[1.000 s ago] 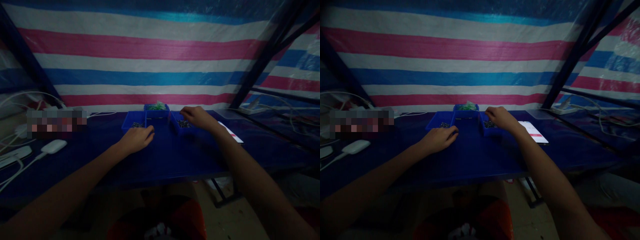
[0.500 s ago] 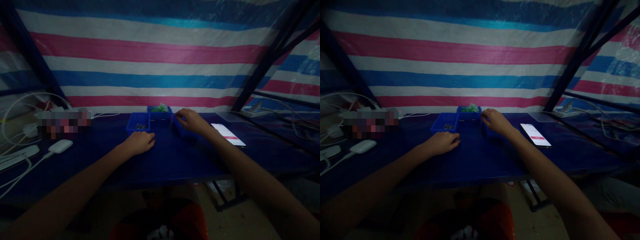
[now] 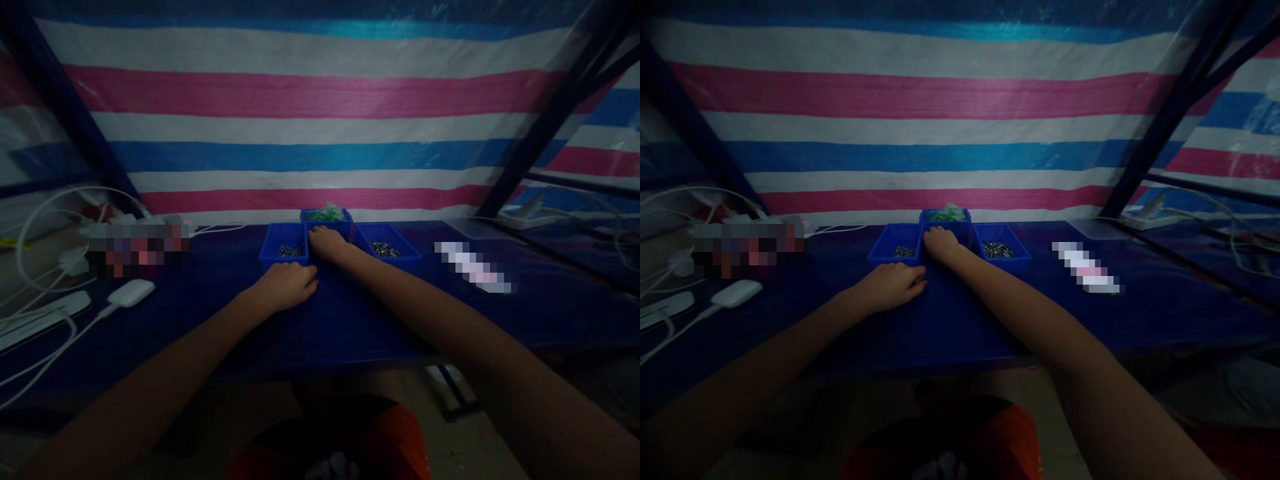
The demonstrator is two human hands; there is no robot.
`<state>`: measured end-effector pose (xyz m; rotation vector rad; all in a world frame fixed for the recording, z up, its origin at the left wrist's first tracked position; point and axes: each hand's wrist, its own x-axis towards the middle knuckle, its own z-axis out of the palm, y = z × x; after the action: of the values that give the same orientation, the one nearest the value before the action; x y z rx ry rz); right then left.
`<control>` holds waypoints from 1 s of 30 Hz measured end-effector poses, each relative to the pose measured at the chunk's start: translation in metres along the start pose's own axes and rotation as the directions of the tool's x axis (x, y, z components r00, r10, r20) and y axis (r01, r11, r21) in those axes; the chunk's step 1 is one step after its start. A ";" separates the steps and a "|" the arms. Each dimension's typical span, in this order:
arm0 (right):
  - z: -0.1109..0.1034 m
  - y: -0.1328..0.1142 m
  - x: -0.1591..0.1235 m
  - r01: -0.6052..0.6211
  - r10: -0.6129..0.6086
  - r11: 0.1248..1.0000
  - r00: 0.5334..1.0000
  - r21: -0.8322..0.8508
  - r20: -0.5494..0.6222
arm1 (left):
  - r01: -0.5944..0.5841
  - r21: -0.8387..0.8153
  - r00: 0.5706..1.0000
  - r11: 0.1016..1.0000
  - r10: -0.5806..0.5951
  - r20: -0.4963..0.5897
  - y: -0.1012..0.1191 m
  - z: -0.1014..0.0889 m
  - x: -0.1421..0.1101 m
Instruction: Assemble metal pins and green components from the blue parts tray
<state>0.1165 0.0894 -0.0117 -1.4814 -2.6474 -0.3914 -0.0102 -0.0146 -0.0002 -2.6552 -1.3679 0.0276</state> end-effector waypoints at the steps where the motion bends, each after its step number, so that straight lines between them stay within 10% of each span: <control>1: 0.002 0.001 0.001 -0.006 0.006 1.000 1.000 -0.003 0.003 | 0.000 -0.004 1.000 1.000 0.000 0.004 0.000 -0.001 0.000; 20: -0.015 0.022 -0.031 0.101 -0.099 0.994 0.992 -0.031 0.080 | -0.047 -0.026 0.999 0.999 0.046 -0.028 0.000 0.003 -0.001; 30: -0.005 0.024 -0.002 -0.046 0.058 0.996 0.987 -0.083 0.147 | -0.043 -0.023 0.999 0.999 0.042 -0.026 0.001 0.003 -0.002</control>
<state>0.1383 0.0983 -0.0032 -1.6620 -2.7294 -0.4001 -0.0103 -0.0163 -0.0033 -2.6946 -1.3119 -0.0176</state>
